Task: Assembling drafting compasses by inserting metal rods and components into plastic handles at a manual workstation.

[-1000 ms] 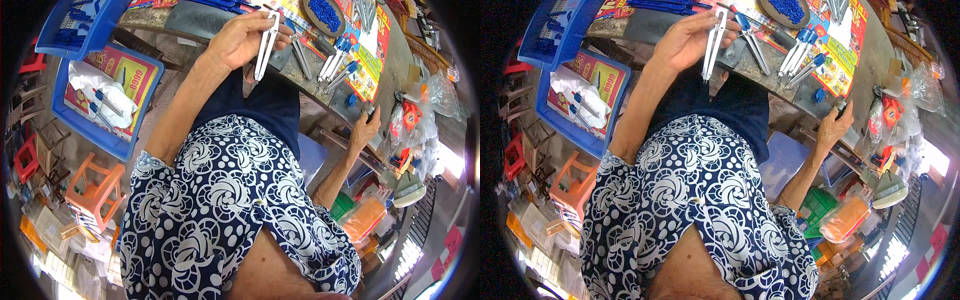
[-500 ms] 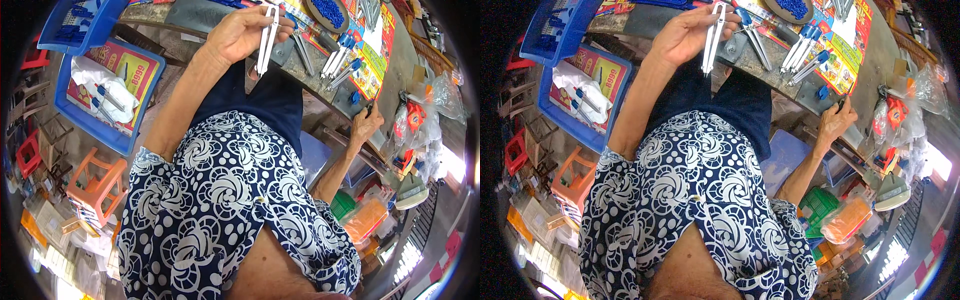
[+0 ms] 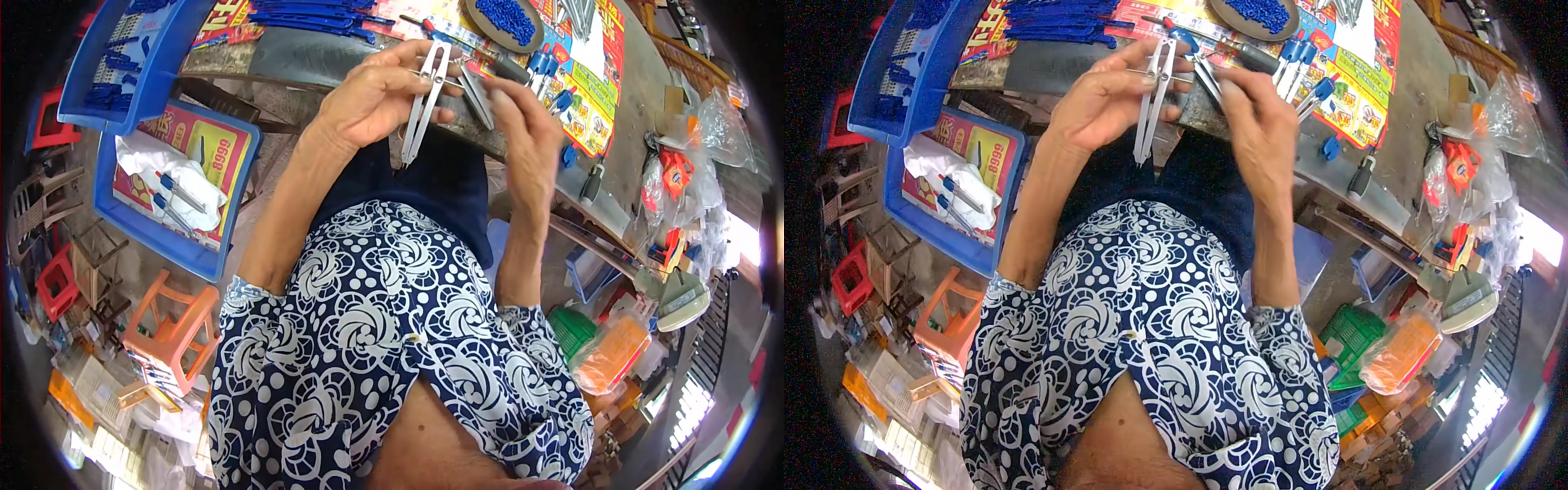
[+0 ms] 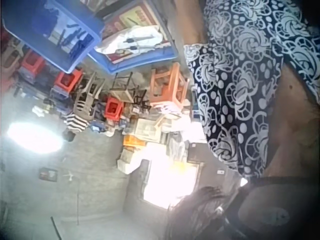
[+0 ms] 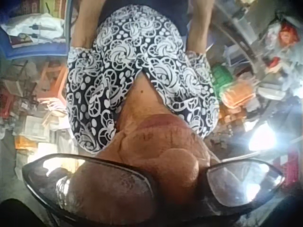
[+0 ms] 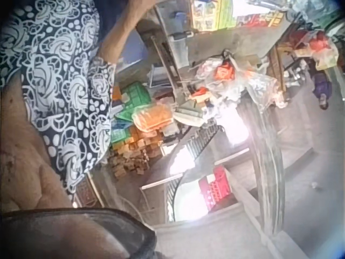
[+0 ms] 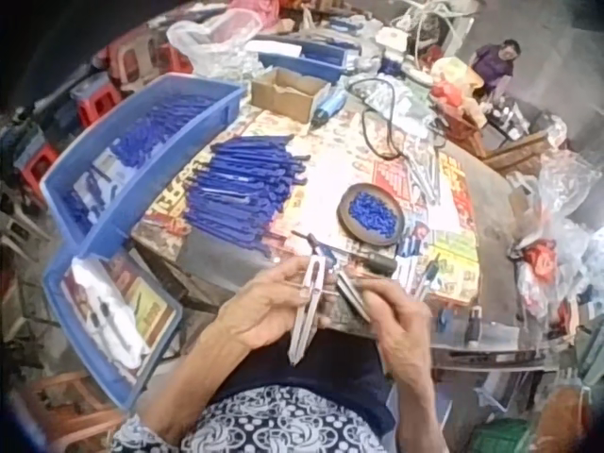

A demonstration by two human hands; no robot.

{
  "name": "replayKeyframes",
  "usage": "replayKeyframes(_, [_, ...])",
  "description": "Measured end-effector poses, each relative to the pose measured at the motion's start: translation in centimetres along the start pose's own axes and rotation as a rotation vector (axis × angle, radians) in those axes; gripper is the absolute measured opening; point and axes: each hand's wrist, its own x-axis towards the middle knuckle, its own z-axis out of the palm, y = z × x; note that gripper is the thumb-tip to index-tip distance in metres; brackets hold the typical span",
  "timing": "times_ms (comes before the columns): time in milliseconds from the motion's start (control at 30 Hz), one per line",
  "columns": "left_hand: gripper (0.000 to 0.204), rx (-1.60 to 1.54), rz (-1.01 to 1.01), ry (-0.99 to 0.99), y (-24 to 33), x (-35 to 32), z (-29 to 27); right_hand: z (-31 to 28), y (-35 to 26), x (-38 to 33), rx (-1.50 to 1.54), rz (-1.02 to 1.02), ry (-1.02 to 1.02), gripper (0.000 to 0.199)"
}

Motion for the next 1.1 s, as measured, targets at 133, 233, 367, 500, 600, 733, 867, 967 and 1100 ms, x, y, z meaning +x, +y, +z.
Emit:
replayKeyframes(133, [0.042,-0.028,-0.03,-0.008,-0.1,-0.1,0.2,2.4,1.5,1.3,0.155,-0.015,-0.127,0.024])
replayKeyframes(233, [0.04,-0.015,-0.054,-0.004,0.2,0.0,0.6,2.7,2.1,1.4,0.225,0.001,-0.141,0.025])
replayKeyframes(367, [0.037,0.03,-0.092,0.019,0.8,0.4,1.9,2.2,1.6,1.7,0.375,0.103,-0.183,0.024])
replayKeyframes(500, [0.034,0.044,-0.066,0.055,0.5,0.7,2.4,1.9,1.4,1.7,0.313,0.074,-0.198,0.02])
replayKeyframes(600, [0.035,0.142,-0.04,0.088,0.3,0.7,3.1,1.7,1.1,1.6,0.266,0.013,-0.184,0.018])
replayKeyframes(733, [0.035,0.276,0.002,0.152,0.3,-0.2,4.3,1.8,1.2,1.4,0.422,0.087,-0.215,0.017])
replayKeyframes(867, [0.028,0.321,0.053,0.233,-0.2,-0.6,3.9,1.9,-0.2,0.9,0.498,0.109,-0.186,0.019])
replayKeyframes(967, [0.022,0.547,0.174,0.256,-0.6,-0.8,3.8,1.8,-0.2,0.7,0.489,0.131,-0.145,0.02])
replayKeyframes(1100, [0.021,0.792,0.215,0.247,-0.2,-1.2,4.7,1.8,-0.6,0.2,0.221,0.042,-0.079,0.019])
